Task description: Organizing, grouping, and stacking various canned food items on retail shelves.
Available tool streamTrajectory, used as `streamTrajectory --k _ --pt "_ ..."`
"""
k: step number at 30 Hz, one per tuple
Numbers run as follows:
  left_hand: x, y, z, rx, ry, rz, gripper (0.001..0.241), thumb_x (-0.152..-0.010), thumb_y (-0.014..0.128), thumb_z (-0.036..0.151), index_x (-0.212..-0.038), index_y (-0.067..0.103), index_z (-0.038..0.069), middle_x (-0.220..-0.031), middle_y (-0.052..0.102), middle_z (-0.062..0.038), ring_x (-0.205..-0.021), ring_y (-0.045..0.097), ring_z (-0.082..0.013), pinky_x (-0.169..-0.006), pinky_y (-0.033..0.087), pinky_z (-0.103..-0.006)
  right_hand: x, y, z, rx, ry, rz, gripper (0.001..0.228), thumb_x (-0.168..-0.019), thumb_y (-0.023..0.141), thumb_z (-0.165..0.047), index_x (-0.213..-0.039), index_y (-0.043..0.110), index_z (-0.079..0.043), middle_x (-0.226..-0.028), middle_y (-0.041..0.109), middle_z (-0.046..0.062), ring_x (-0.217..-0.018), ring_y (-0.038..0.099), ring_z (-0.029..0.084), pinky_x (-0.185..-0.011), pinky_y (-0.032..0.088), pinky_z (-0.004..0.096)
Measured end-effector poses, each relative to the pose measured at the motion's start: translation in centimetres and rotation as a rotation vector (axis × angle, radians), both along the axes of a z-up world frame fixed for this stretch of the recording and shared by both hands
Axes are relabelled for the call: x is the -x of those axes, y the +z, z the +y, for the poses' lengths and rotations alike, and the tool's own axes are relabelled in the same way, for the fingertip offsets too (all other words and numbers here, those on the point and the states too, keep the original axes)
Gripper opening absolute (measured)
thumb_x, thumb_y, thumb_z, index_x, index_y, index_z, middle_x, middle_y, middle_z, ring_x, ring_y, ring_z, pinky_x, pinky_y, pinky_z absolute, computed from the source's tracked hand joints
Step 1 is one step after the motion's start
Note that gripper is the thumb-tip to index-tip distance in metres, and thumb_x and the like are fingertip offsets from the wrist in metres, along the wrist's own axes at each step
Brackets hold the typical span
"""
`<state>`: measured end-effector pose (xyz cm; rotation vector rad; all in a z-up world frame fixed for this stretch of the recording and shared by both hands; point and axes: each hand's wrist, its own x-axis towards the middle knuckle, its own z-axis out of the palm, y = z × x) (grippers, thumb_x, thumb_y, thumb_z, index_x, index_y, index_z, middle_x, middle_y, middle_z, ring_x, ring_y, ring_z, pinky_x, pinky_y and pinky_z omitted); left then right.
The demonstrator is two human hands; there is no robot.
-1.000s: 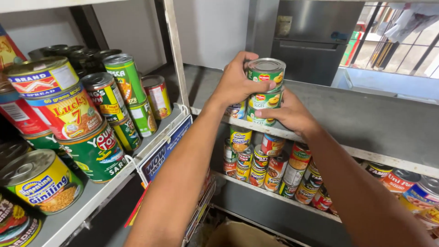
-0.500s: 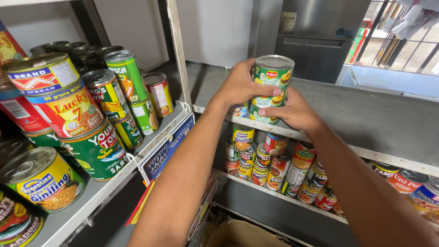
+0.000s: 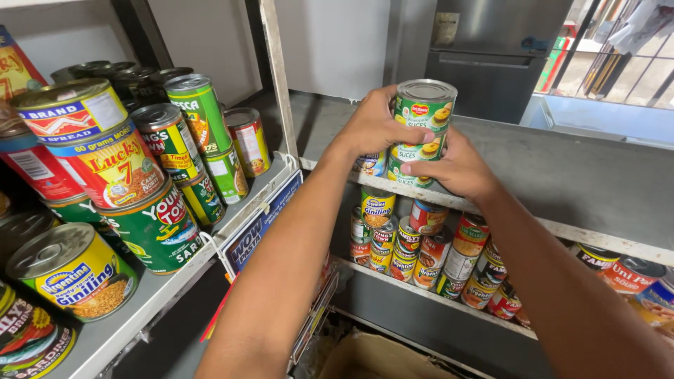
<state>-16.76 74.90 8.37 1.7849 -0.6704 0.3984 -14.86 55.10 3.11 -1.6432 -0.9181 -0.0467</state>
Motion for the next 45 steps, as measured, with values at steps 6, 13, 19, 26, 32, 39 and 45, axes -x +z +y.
streamTrajectory --k 6,13,19,26,32,39,45 --pt "0.4 0.3 0.0 -0.035 0.012 -0.011 0.066 -0.061 0.093 0.022 -0.118 0.069 -0.003 -0.101 0.079 -0.009 -0.089 0.075 -0.0140 -0.086 0.062 -0.0311 0.0 -0.2 0.0 -0.019 0.035 0.019 0.067 -0.077 0.083 -0.007 -0.137 0.052 -0.004 -0.122 0.069 0.007 -0.111 0.068 0.017 -0.094 0.058 0.035" --pt "0.0 -0.1 0.0 0.009 -0.041 -0.015 0.066 -0.064 0.092 0.021 -0.121 0.069 -0.003 -0.105 0.079 -0.009 -0.092 0.074 -0.0137 -0.089 0.061 -0.0315 0.9 0.4 0.2 -0.002 -0.007 -0.045 0.068 -0.078 0.084 -0.012 -0.138 0.052 -0.004 -0.123 0.069 0.007 -0.111 0.067 0.016 -0.094 0.056 0.034" --pt "0.9 0.1 0.2 0.121 -0.014 -0.071 0.093 -0.063 0.095 0.023 -0.136 0.047 -0.009 -0.109 0.075 -0.010 -0.098 0.073 -0.0156 -0.089 0.060 -0.0328 0.9 0.2 -0.3 0.045 -0.091 -0.040 0.088 -0.069 0.090 -0.018 -0.143 0.044 -0.004 -0.129 0.067 0.011 -0.119 0.066 0.020 -0.100 0.054 0.036" --pt "6.5 -0.2 -1.4 0.285 0.479 -0.489 0.032 -0.094 0.076 0.022 -0.112 0.065 -0.002 -0.089 0.068 -0.004 -0.081 0.061 -0.0086 -0.073 0.053 -0.0262 -2.5 -2.7 -4.8 -0.046 -0.197 -0.121 0.113 -0.067 0.083 -0.007 -0.159 0.016 -0.004 -0.151 0.044 0.020 -0.141 0.044 0.031 -0.112 0.040 0.045" --pt "9.1 -0.9 -8.5 0.236 0.427 -0.610 0.028 -0.098 0.070 0.015 -0.075 0.060 0.001 -0.062 0.054 -0.001 -0.059 0.047 -0.0059 -0.056 0.039 -0.0276 -0.7 -2.4 -10.6 -0.252 -0.311 -0.030 0.079 -0.078 0.064 0.003 -0.151 0.037 -0.003 -0.140 0.053 0.017 -0.128 0.053 0.024 -0.095 0.053 0.038" --pt "5.3 -2.6 -19.8 0.121 0.190 -0.356 0.033 -0.093 0.071 0.020 -0.068 0.062 0.000 -0.053 0.052 -0.003 -0.052 0.045 -0.0073 -0.049 0.037 -0.0292 3.2 -0.9 -21.4 -0.052 -0.487 -0.148 0.063 -0.082 0.071 -0.002 -0.141 0.047 -0.003 -0.123 0.058 0.013 -0.108 0.059 0.017 -0.089 0.057 0.031" --pt "3.3 -4.1 -30.3 -0.001 0.046 -0.231 0.032 -0.089 0.071 0.025 -0.069 0.067 0.000 -0.054 0.060 -0.006 -0.050 0.054 -0.0110 -0.050 0.045 -0.0321 6.8 -0.7 -33.3 0.060 -0.710 -0.137 0.058 -0.083 0.077 -0.007 -0.136 0.054 -0.004 -0.120 0.060 0.009 -0.104 0.059 0.013 -0.090 0.053 0.029"
